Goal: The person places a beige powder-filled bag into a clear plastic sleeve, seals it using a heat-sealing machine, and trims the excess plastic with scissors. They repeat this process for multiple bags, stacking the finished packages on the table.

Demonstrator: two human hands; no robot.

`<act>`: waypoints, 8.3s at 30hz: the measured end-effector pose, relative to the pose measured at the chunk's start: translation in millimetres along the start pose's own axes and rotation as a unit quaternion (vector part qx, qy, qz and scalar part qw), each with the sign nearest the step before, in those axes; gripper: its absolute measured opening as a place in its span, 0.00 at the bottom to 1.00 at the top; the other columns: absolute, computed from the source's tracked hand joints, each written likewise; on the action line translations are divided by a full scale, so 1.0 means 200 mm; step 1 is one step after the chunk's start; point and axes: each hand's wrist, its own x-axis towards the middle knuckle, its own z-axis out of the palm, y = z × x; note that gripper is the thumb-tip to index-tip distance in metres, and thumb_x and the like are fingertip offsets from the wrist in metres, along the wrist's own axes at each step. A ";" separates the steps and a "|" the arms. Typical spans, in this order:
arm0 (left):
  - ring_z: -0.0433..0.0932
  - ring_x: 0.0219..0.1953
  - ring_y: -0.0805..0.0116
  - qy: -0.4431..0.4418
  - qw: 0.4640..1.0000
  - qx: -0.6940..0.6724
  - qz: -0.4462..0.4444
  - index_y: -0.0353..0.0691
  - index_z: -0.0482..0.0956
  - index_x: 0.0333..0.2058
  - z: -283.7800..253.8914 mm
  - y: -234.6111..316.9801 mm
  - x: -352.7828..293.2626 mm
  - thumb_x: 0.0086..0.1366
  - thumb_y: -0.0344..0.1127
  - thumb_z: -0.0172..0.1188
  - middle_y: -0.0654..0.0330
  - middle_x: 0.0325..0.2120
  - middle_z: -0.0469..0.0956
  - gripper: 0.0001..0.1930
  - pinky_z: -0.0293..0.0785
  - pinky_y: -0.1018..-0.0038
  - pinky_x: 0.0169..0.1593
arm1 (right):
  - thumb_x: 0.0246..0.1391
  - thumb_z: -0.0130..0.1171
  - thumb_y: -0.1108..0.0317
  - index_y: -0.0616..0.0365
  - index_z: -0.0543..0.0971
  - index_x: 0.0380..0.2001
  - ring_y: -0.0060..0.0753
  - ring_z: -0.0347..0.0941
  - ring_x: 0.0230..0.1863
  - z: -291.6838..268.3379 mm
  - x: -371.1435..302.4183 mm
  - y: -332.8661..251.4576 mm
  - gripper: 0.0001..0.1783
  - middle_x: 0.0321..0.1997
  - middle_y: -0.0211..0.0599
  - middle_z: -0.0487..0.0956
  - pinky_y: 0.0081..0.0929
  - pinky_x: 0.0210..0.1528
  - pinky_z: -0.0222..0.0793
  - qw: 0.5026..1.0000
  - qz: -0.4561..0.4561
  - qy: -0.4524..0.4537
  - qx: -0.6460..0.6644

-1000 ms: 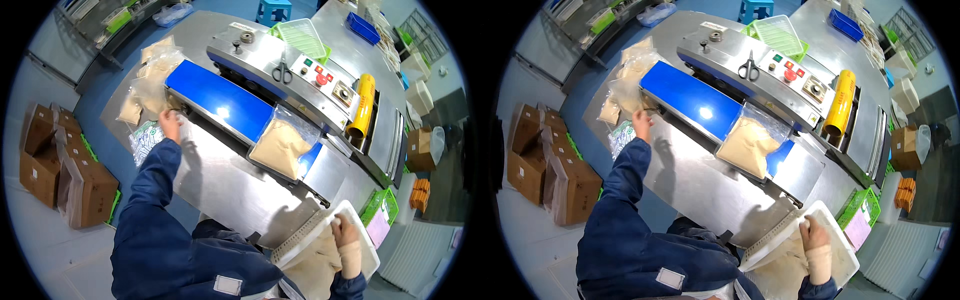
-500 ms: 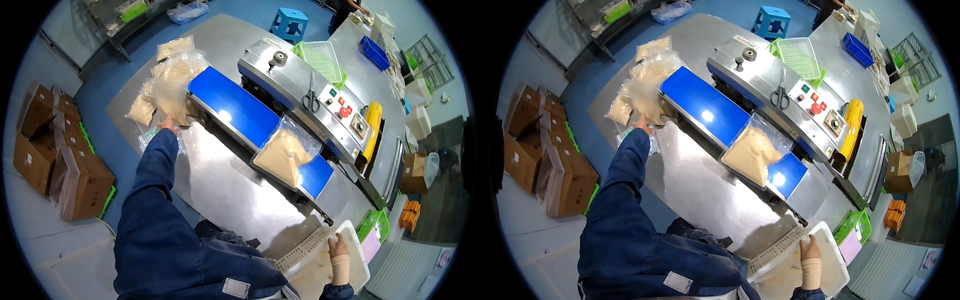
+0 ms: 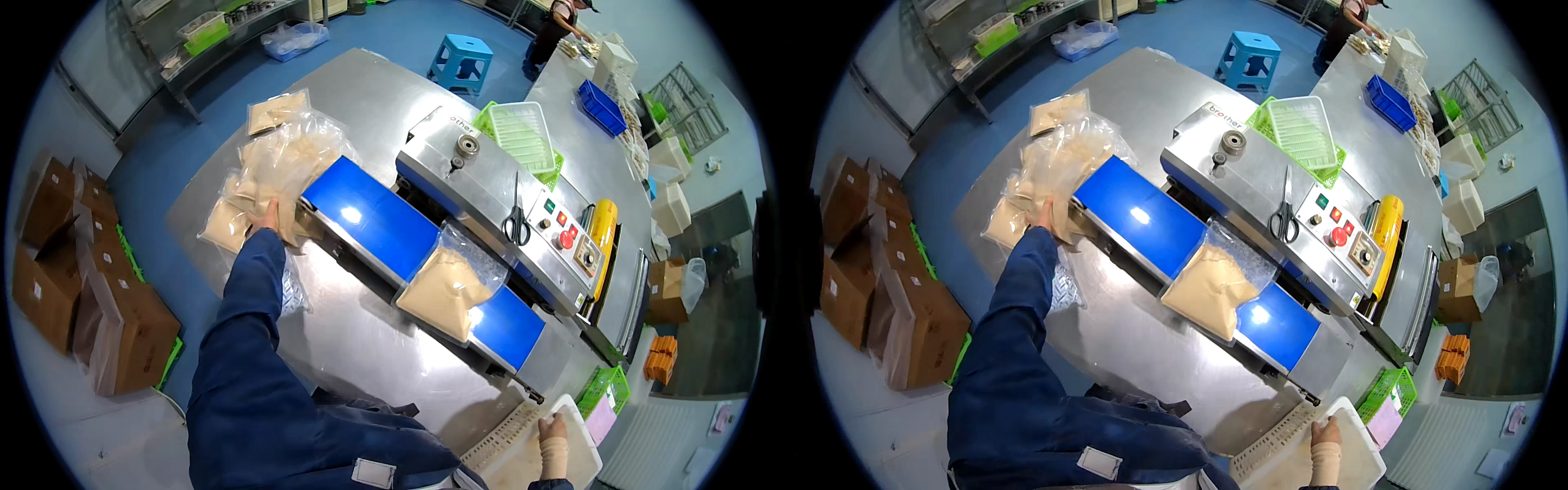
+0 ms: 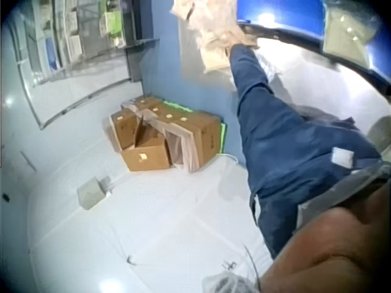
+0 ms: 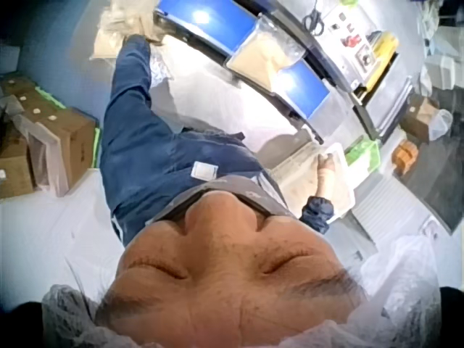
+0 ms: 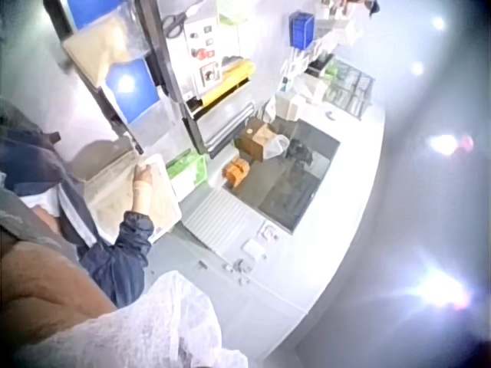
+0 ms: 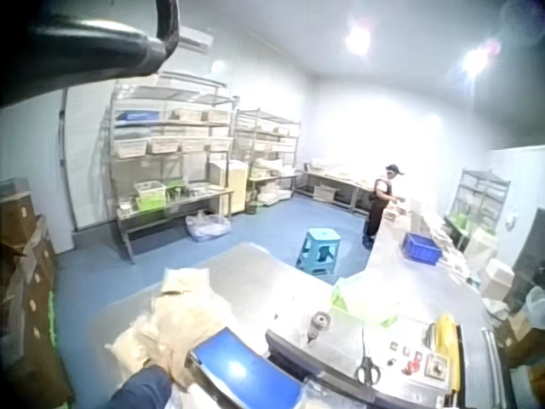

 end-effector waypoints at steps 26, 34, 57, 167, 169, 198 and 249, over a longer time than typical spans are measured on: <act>0.68 0.42 0.61 -0.086 0.741 -0.186 0.639 0.32 0.70 0.44 0.25 1.28 -0.69 0.51 0.23 0.55 0.52 0.40 0.70 0.18 0.62 0.70 0.49 | 0.49 0.51 0.65 0.59 0.63 0.51 0.55 0.67 0.43 -0.17 -0.28 -0.14 0.25 0.41 0.57 0.72 0.40 0.44 0.64 0.995 0.013 0.074 0.072; 0.66 0.50 0.55 -0.371 0.618 -0.211 0.661 0.36 0.60 0.50 -0.35 1.19 -1.90 0.61 0.29 0.47 0.49 0.51 0.61 0.18 0.63 0.66 0.54 | 0.52 0.50 0.61 0.57 0.70 0.43 0.47 0.72 0.31 -0.45 -0.73 0.10 0.17 0.30 0.45 0.76 0.34 0.35 0.68 0.948 0.049 0.273 0.155; 0.69 0.43 0.60 -0.858 0.185 -0.044 0.477 0.36 0.71 0.38 -1.01 0.26 -3.82 0.53 0.22 0.50 0.53 0.41 0.68 0.12 0.64 0.72 0.48 | 0.39 0.58 0.64 0.57 0.66 0.47 0.45 0.65 0.49 0.65 -1.41 1.36 0.28 0.48 0.44 0.68 0.35 0.51 0.62 0.896 0.249 0.307 0.204; 0.74 0.21 0.66 -0.759 0.643 -0.045 -0.096 0.33 0.72 0.25 0.65 0.31 -3.00 0.64 0.34 0.42 0.56 0.19 0.75 0.14 0.71 0.73 0.27 | 0.46 0.49 0.56 0.58 0.79 0.25 0.48 0.72 0.32 -0.20 0.73 -0.22 0.17 0.28 0.46 0.77 0.34 0.37 0.67 0.899 -0.078 0.165 0.397; 0.74 0.20 0.67 -0.761 0.641 -0.050 -0.084 0.33 0.72 0.24 0.64 0.33 -2.97 0.64 0.34 0.42 0.55 0.19 0.75 0.14 0.70 0.74 0.26 | 0.46 0.49 0.56 0.59 0.78 0.25 0.47 0.72 0.31 -0.20 0.75 -0.25 0.17 0.26 0.46 0.77 0.34 0.36 0.67 0.903 -0.079 0.145 0.397; 0.68 0.37 0.75 -0.551 0.797 -0.102 0.226 0.36 0.69 0.46 0.36 0.40 -2.34 0.59 0.33 0.52 0.60 0.41 0.70 0.16 0.64 0.81 0.38 | 0.50 0.48 0.57 0.61 0.77 0.23 0.31 0.74 0.23 -0.47 0.39 -0.30 0.17 0.17 0.37 0.76 0.27 0.29 0.69 0.882 -0.183 0.103 0.422; 0.66 0.50 0.67 -0.856 0.334 -0.111 0.379 0.36 0.65 0.49 -1.03 0.46 -3.85 0.60 0.28 0.49 0.57 0.47 0.67 0.18 0.61 0.73 0.53 | 0.49 0.53 0.70 0.62 0.75 0.24 0.30 0.69 0.18 -0.87 -1.14 0.89 0.06 0.18 0.38 0.72 0.24 0.22 0.62 0.776 -0.079 0.573 0.251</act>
